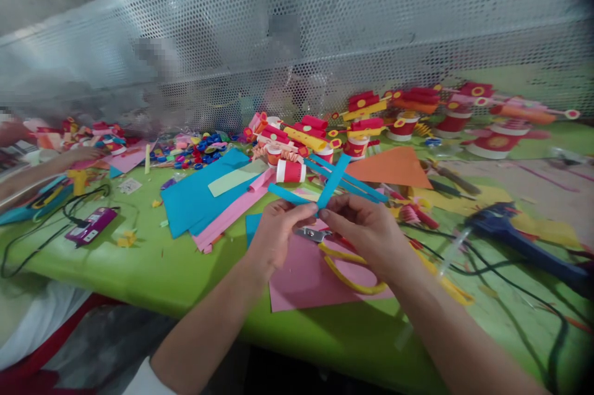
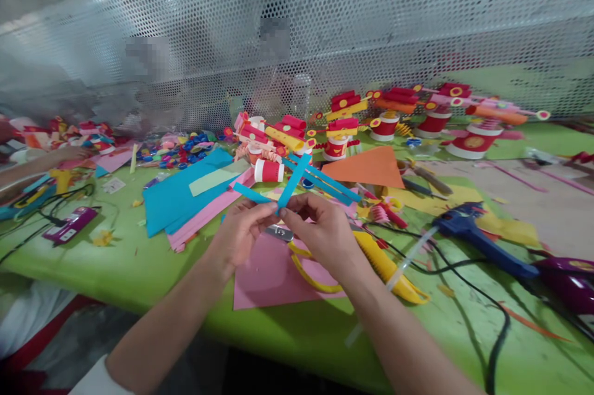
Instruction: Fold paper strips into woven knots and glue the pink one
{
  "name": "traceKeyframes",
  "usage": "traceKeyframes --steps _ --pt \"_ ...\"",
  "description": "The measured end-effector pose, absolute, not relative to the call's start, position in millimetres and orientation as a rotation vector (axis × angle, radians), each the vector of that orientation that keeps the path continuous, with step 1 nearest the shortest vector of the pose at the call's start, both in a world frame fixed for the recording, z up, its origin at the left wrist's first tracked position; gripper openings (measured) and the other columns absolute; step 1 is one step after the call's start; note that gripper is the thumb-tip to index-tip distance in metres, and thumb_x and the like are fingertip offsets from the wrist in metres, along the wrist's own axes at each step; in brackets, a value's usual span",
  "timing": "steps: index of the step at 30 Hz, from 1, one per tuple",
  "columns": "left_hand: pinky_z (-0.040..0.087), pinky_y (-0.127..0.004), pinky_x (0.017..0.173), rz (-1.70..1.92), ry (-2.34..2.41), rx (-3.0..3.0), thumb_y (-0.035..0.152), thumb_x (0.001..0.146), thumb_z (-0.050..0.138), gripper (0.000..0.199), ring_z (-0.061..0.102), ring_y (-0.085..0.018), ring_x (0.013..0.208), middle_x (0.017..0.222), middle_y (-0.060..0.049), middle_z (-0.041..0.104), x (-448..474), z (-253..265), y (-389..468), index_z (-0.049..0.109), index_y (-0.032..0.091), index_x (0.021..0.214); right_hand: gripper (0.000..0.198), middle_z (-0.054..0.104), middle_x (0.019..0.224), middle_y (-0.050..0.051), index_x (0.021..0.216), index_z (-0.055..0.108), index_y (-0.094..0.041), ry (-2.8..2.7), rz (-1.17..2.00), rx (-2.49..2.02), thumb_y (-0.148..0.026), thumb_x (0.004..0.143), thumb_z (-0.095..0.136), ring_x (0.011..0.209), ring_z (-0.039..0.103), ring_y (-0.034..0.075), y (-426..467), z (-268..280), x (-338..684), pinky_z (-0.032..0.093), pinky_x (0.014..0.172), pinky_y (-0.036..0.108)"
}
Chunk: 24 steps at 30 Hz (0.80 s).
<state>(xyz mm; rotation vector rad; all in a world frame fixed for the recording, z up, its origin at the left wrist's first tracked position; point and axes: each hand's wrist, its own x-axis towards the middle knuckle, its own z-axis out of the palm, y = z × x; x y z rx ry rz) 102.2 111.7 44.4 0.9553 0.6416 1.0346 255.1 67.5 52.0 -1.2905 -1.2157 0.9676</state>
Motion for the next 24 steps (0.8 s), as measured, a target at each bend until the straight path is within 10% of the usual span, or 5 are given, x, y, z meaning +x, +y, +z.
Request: traceKeyframes --steps 24 --pt "0.053 -0.024 0.070 0.966 0.703 0.766 0.027 0.065 0.088 0.021 0.065 -0.010 0.061 0.065 -0.002 0.072 100.7 45.2 113.6 0.078 0.013 0.076 0.011 0.072 0.086 0.003 0.093 0.078 -0.022 -1.410 0.543 -1.214 -0.029 0.085 0.073 0.067 0.063 0.014 65.0 47.8 253.6 0.054 0.055 0.026"
